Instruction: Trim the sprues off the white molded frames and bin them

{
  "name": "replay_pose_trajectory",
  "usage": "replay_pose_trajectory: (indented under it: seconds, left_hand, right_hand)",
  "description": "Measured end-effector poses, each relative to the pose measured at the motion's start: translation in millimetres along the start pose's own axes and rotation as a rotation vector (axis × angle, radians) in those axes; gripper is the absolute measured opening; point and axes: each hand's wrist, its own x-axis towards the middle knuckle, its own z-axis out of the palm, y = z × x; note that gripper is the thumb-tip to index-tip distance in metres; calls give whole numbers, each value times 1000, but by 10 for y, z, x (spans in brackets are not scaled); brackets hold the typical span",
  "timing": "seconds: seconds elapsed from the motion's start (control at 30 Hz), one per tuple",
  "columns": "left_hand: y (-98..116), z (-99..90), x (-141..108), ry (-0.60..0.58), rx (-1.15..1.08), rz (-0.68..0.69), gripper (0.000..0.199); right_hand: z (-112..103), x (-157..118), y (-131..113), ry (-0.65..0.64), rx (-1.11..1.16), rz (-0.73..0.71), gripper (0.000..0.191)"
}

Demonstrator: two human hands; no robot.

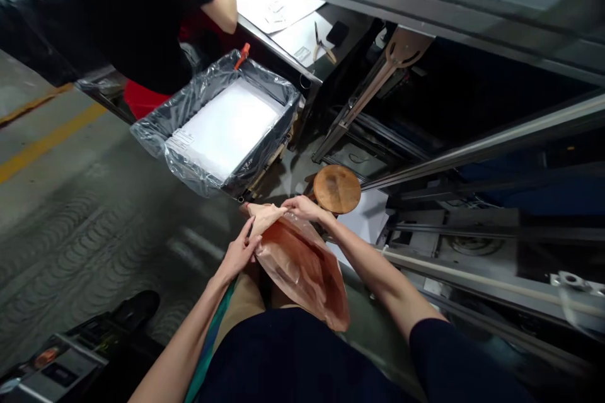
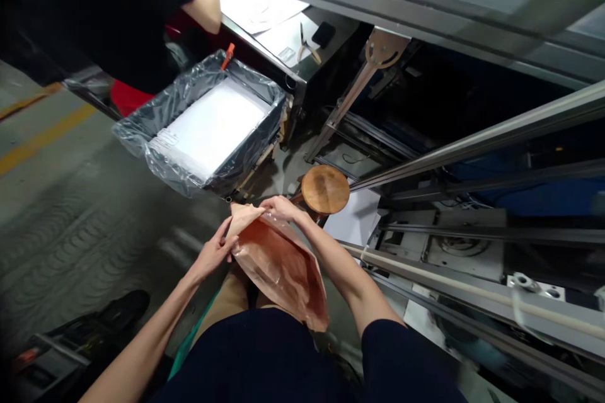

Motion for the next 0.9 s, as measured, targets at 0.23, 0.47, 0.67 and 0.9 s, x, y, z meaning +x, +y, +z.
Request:
replay_pose_trajectory:
  seconds: [0.23,0.47,0.67,0.9]
  left_hand:
    - [-40,39,138,-12,379,62,52]
    - [21,-105,182,-108,389,77,43]
    - [44,-244,113,-115,275,-17,38]
    - [-15,-325,-19,-256,132,-74,50]
  right_hand:
    - [-361,159,-154,-137,-180,-49,25]
    - [-374,106,-301,-148,-263,-82,28]
    - [-280,166,-313,-162,-257,-105,35]
    - [-191,191,-324,-249,-99,-125,26]
